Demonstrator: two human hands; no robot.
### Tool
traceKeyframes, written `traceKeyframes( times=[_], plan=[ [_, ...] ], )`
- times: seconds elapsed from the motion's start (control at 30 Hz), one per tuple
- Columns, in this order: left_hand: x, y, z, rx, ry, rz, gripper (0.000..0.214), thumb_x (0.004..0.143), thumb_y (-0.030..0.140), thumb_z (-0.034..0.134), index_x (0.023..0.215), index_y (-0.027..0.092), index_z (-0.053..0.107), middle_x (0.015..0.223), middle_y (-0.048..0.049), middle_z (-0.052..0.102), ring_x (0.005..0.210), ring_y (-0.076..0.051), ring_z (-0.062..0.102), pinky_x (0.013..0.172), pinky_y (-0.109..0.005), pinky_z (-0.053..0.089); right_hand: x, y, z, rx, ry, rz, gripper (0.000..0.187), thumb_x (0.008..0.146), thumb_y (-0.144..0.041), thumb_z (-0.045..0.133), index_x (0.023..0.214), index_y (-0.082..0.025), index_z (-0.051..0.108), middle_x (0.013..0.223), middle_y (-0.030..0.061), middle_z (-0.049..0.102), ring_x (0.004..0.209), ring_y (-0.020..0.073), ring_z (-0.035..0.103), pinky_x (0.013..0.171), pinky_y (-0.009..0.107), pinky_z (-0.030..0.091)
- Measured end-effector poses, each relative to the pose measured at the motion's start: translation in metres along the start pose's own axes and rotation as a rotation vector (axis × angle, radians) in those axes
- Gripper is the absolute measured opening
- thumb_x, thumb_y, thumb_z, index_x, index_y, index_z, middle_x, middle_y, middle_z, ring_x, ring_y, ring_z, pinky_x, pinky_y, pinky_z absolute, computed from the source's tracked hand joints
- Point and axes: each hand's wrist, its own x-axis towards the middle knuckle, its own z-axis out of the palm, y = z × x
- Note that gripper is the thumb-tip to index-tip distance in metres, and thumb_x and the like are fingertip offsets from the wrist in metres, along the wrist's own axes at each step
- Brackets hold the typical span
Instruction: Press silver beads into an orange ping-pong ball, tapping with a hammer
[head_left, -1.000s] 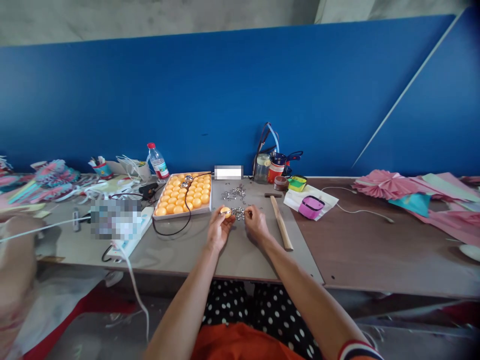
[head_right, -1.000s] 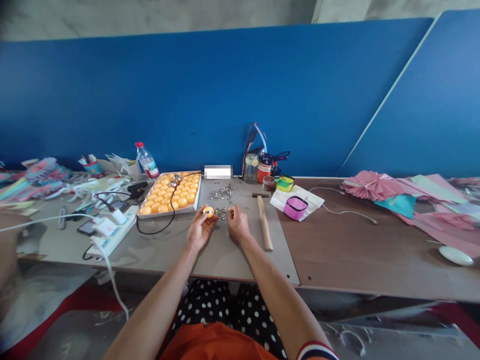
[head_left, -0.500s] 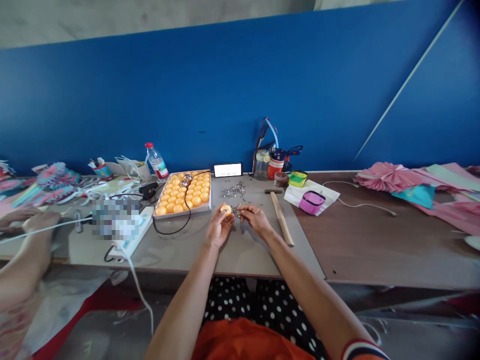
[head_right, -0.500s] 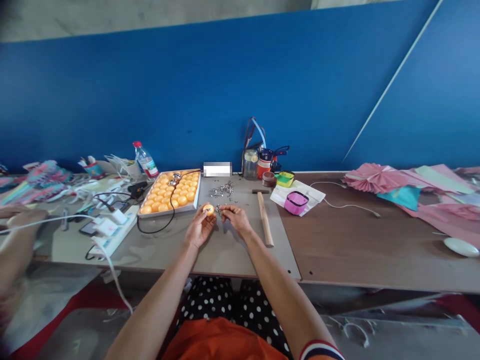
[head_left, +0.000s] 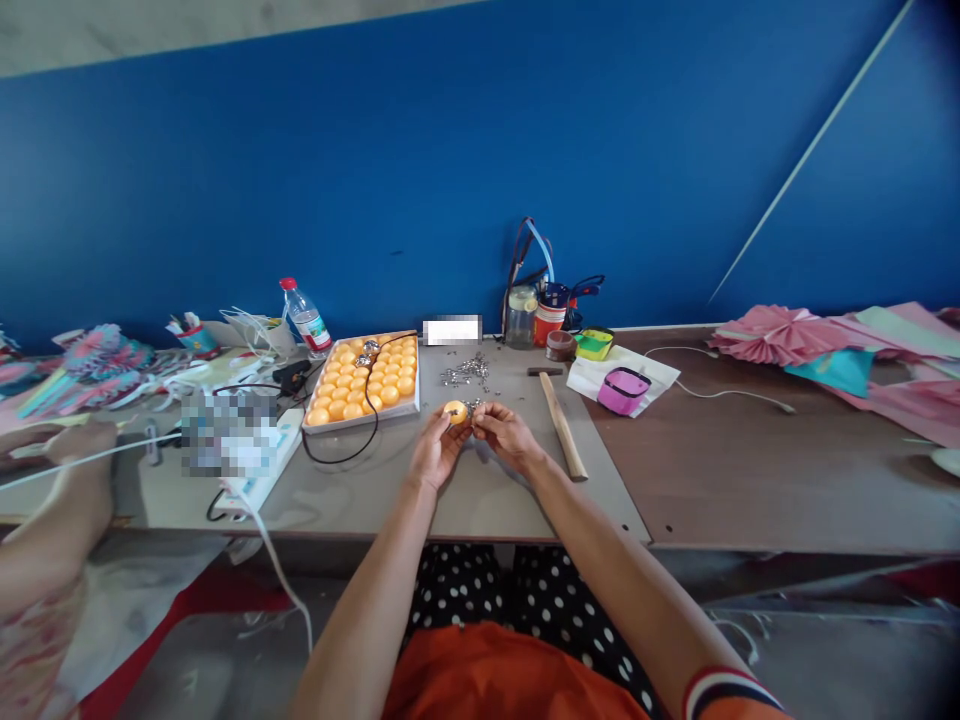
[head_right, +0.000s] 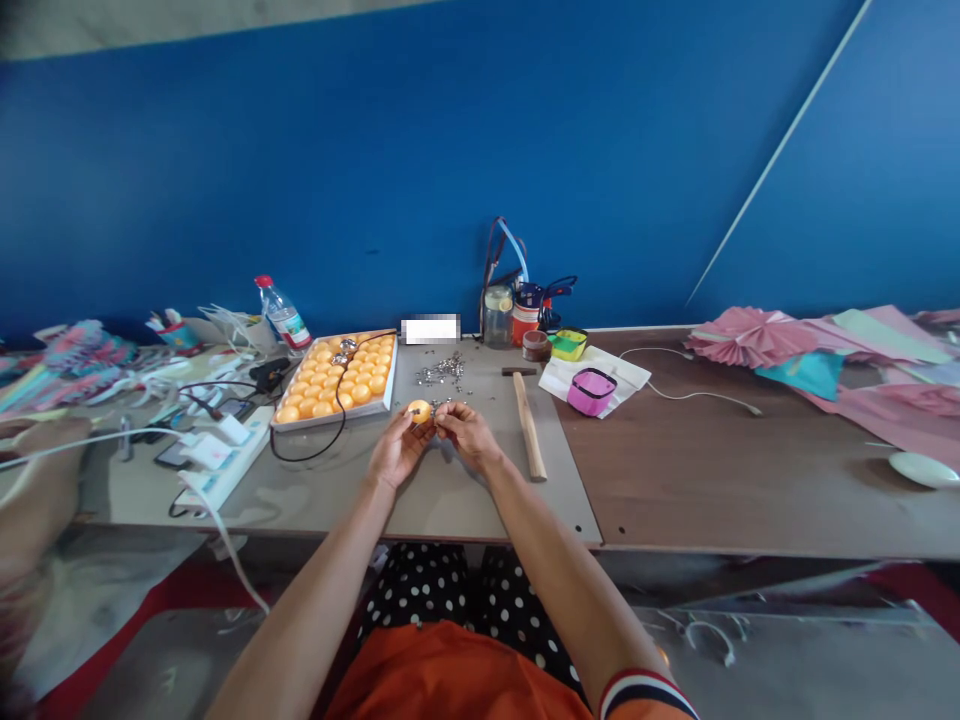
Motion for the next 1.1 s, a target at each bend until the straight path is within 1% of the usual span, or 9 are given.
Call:
traceKeyframes(
  times=[0.1, 0.27, 0.47, 0.67, 0.9, 1.1],
  plan=[
    [0.0002, -0.0001, 0.0001, 0.006, -0.012, -0.001, 0.026, 0.071, 0.022, 0.07, 0.095, 0.017, 0.06, 0.086, -0.003, 0.068, 0.077, -0.015, 0.064, 0.073, -0.028, 0.048, 0.0, 0.0007, -0.0002, 0.019, 0.022, -0.023, 0.018, 0.059, -0.025, 0.077, 0.067, -0.018, 0.062, 0.057, -0.0056, 0.054, 0.049, 0.0059, 0.046, 0.052, 0.022, 0.036],
    [0.0016, -0.0015, -0.0006, 0.028, -0.02, -0.003, 0.029, 0.07, 0.022, 0.071, 0.096, 0.018, 0.06, 0.085, -0.0029, 0.068, 0.076, -0.015, 0.063, 0.072, -0.028, 0.047, 0.0004, 0.0017, 0.0003, -0.008, 0.051, -0.02, 0.019, 0.057, -0.024, 0.078, 0.067, -0.019, 0.062, 0.058, -0.0055, 0.055, 0.049, 0.0068, 0.047, 0.053, 0.023, 0.038],
    [0.001, -0.0022, 0.0009, 0.035, -0.005, -0.015, 0.032, 0.068, 0.022, 0.073, 0.097, 0.019, 0.06, 0.086, -0.0017, 0.067, 0.076, -0.013, 0.063, 0.073, -0.027, 0.046, 0.0013, 0.0052, -0.0002, -0.067, 0.076, -0.011, 0.02, 0.057, -0.027, 0.077, 0.065, -0.018, 0.062, 0.057, -0.0059, 0.054, 0.049, 0.0056, 0.043, 0.051, 0.021, 0.034],
    [0.0014, -0.0038, 0.0018, 0.051, -0.004, -0.019, 0.032, 0.067, 0.021, 0.073, 0.097, 0.018, 0.061, 0.087, -0.0024, 0.068, 0.077, -0.014, 0.062, 0.073, -0.028, 0.045, 0.0006, 0.0057, 0.0034, -0.049, 0.048, -0.001, 0.023, 0.056, -0.03, 0.078, 0.064, -0.018, 0.06, 0.058, -0.0056, 0.055, 0.052, 0.0066, 0.045, 0.055, 0.022, 0.037],
    [0.0009, -0.005, 0.0044, 0.069, 0.001, 0.001, 0.035, 0.066, 0.022, 0.075, 0.098, 0.017, 0.061, 0.088, -0.0029, 0.068, 0.076, -0.014, 0.062, 0.071, -0.027, 0.046, -0.0016, 0.0041, 0.0063, -0.021, 0.063, 0.026, 0.025, 0.055, -0.032, 0.079, 0.066, -0.019, 0.061, 0.06, -0.0049, 0.058, 0.053, 0.0067, 0.047, 0.057, 0.023, 0.039],
    [0.0014, -0.0056, 0.0041, 0.099, -0.003, 0.006, 0.034, 0.065, 0.026, 0.075, 0.095, 0.016, 0.062, 0.083, -0.0028, 0.067, 0.071, -0.013, 0.061, 0.069, -0.027, 0.045, -0.0009, 0.0059, 0.0056, -0.013, 0.077, 0.012, 0.026, 0.054, -0.033, 0.08, 0.066, -0.019, 0.062, 0.059, -0.0053, 0.057, 0.054, 0.0073, 0.048, 0.057, 0.022, 0.04]
  ],
)
